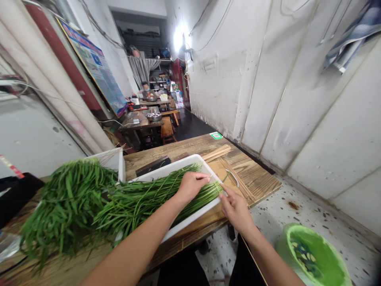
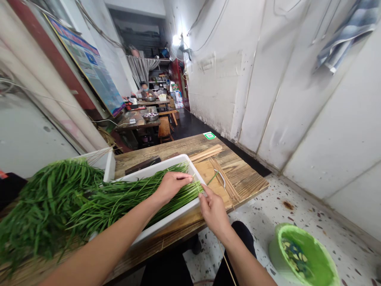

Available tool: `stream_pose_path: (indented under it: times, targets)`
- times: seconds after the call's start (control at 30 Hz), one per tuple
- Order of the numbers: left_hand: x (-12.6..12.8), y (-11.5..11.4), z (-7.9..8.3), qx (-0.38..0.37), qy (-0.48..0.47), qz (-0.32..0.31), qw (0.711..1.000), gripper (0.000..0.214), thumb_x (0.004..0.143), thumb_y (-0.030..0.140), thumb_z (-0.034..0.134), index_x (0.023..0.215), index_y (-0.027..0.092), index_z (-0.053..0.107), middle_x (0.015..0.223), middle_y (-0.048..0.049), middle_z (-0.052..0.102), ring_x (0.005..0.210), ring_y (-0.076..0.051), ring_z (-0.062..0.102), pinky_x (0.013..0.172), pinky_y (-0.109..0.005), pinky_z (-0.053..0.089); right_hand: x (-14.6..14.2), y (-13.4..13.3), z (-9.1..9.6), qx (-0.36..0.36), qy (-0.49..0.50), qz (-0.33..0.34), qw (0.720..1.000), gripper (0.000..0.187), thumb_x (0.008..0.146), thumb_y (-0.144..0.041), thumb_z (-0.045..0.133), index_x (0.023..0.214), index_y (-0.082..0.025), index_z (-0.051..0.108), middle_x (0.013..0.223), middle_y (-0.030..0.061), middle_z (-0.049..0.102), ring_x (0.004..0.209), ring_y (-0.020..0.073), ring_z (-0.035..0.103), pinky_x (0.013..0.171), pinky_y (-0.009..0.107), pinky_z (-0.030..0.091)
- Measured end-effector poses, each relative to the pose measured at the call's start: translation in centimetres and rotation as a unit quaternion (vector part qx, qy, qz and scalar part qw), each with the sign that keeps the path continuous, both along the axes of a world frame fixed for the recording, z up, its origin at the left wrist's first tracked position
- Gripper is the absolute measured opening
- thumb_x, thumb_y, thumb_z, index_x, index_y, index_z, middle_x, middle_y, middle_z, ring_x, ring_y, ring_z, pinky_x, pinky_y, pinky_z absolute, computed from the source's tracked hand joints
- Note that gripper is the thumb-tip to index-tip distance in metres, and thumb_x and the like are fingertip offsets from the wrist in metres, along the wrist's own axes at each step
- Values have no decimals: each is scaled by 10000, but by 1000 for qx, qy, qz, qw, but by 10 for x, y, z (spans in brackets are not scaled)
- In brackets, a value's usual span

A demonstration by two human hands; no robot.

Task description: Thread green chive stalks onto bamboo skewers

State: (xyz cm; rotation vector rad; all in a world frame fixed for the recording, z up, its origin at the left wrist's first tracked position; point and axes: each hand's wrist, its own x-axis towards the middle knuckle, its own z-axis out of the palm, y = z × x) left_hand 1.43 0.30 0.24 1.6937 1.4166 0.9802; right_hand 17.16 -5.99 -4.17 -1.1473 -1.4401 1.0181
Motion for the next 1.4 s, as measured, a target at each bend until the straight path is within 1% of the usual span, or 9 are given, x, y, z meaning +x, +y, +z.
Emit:
stream_pose_path:
  times: [0.53, 0.67, 0.73, 0.8, 0.97, 1.1, 1.17, 1.27, 1.4]
  targets:
    - [-2, 2, -7, 36, 27, -19, 999, 183, 718, 238, 646, 850, 162, 748, 871, -50, 741, 801, -192, 685, 785, -274, 511, -2, 1, -2, 13, 17, -9, 1000, 465, 862, -402, 486, 1210, -108, 578, 465, -62, 386, 366, 97, 348, 355, 208, 301]
    - [-8, 1, 2, 52, 54, -107, 991, 202, 752, 234, 599, 882, 181, 744, 918, -41, 735, 835, -182, 682, 810, -268, 500, -4, 0, -4, 0, 45, 11, 999, 500, 883, -385, 471, 1279, -80, 497, 475, -81, 337, 372, 87, 319, 356, 203, 271]
    - [-14, 0, 9, 35, 65, -171, 983, 227, 762, 222, 573, 916, 192, 737, 965, -34, 725, 880, -180, 675, 849, -271, 485, -5, -3, -3, -3, 58, 19, 998, 529, 894, -378, 461, 1315, -58, 443, 473, -93, 312, 373, 81, 299, 359, 201, 254]
    - [-18, -1, 14, 7, 65, -203, 977, 246, 759, 219, 565, 938, 200, 732, 995, -30, 715, 924, -185, 663, 889, -282, 466, -5, -6, -1, -2, 60, 23, 998, 553, 899, -378, 454, 1338, -45, 406, 466, -100, 308, 370, 77, 290, 362, 201, 245]
    - [-17, -5, 17, -79, -63, -163, 981, 306, 748, 325, 597, 972, 157, 722, 954, -48, 730, 890, -199, 647, 859, -307, 463, -7, -8, 6, 17, 59, 23, 998, 553, 900, -369, 459, 1352, -60, 384, 471, -100, 333, 383, 72, 307, 382, 195, 254]
    - [-13, -5, 16, -123, -103, -178, 971, 343, 701, 429, 652, 830, 124, 744, 714, -23, 713, 680, -167, 602, 715, -293, 456, -6, -6, 5, 14, 52, 43, 998, 545, 906, -376, 447, 1350, -69, 377, 466, -107, 313, 377, 75, 305, 375, 191, 250]
    - [-14, -4, 15, -118, -103, -150, 976, 323, 669, 433, 679, 746, 126, 740, 641, -7, 679, 625, -148, 562, 666, -278, 434, -3, -7, 5, 19, 20, 26, 999, 503, 899, -372, 467, 1308, -82, 428, 460, -101, 333, 384, 84, 330, 384, 196, 275]
    - [-17, -3, 17, -116, -123, -115, 979, 327, 643, 437, 698, 729, 123, 733, 640, -9, 659, 619, -140, 536, 653, -270, 416, 3, -12, 8, 51, -58, 8, 997, 317, 899, -339, 474, 1088, -119, 601, 478, -58, 413, 420, 102, 392, 428, 214, 329]
    - [-19, -5, 22, -122, -116, -163, 972, 321, 658, 431, 690, 703, 114, 722, 613, -3, 619, 606, -128, 492, 643, -262, 392, 8, -19, 14, 86, -102, 17, 991, 268, 904, -300, 456, 896, -136, 668, 524, -17, 449, 465, 119, 414, 450, 227, 327]
